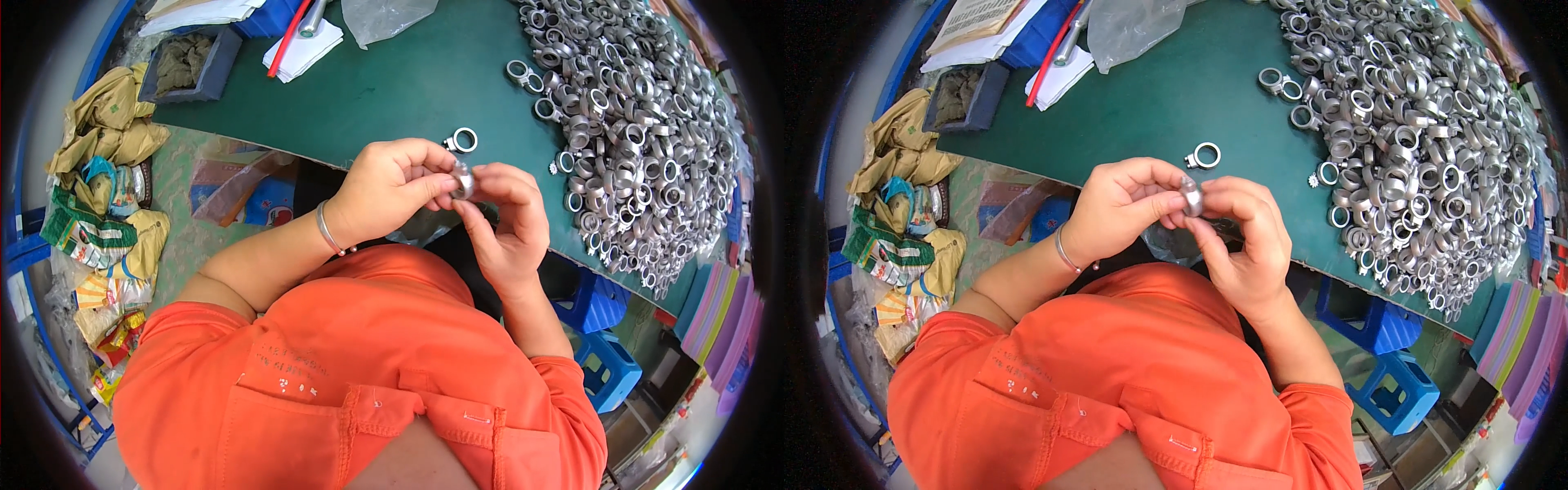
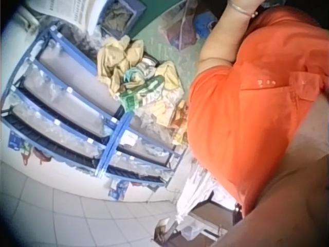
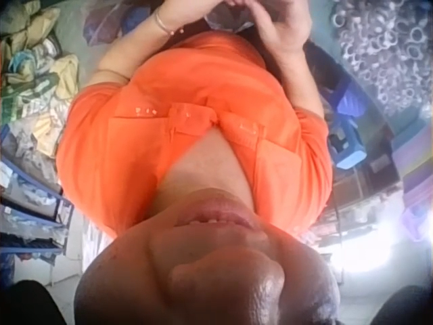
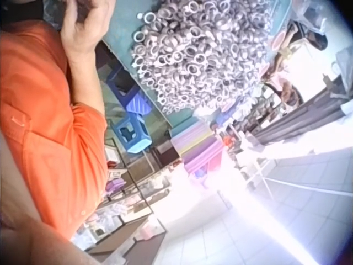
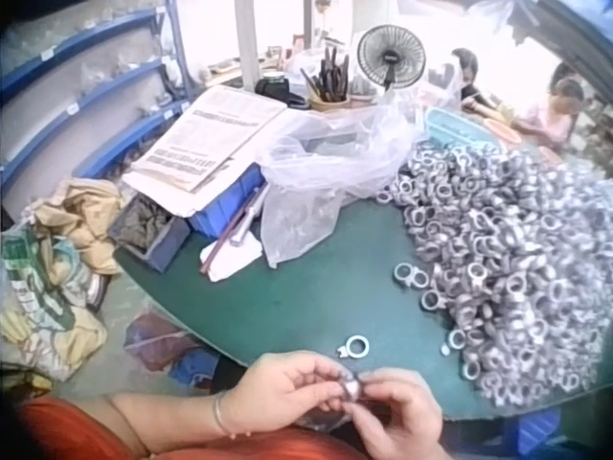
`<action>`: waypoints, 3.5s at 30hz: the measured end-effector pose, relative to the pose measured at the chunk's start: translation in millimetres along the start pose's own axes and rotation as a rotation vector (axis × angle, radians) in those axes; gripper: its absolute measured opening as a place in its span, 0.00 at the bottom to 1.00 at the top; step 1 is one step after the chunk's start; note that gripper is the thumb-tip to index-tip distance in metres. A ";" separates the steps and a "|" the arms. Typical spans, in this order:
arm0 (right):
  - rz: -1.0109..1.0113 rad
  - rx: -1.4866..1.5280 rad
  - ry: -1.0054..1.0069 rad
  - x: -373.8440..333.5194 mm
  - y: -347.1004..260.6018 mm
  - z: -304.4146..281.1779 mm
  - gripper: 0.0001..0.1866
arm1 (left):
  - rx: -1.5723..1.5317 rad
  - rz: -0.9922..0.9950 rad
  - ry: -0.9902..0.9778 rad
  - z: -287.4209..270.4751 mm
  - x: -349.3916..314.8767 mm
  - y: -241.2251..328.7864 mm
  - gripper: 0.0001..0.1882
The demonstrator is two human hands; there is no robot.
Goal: The person picks up small metal clamp components from a large pile, fits them together by hand, and places the assembled units back onto the work table.
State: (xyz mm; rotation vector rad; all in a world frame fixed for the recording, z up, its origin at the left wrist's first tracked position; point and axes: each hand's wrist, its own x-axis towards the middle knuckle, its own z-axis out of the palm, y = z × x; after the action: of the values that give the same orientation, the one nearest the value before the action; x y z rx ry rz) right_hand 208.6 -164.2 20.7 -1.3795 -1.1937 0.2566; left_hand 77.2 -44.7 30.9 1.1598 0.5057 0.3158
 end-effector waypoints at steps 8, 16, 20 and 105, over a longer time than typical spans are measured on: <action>0.104 0.038 -0.216 -3.7 -4.8 -5.6 0.09 | 0.694 0.712 0.127 -0.8 -2.8 -2.5 0.09; 0.168 0.450 -0.052 -14.5 -2.5 4.4 0.14 | 0.670 0.817 0.122 -4.5 -11.5 -13.8 0.12; -0.037 0.172 -0.058 -17.2 4.6 -2.1 0.18 | 0.420 0.558 -0.010 -11.1 -23.2 -14.4 0.14; -0.145 -0.168 -0.052 2.1 -1.6 -1.3 0.21 | -0.149 -0.118 -0.041 -1.1 -13.1 3.9 0.13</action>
State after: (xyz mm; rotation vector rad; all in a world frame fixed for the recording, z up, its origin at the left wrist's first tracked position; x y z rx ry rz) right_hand 209.7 -163.9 23.4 -1.4299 -1.3776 0.0910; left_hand 65.5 -48.8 37.1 0.9859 0.5044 0.2233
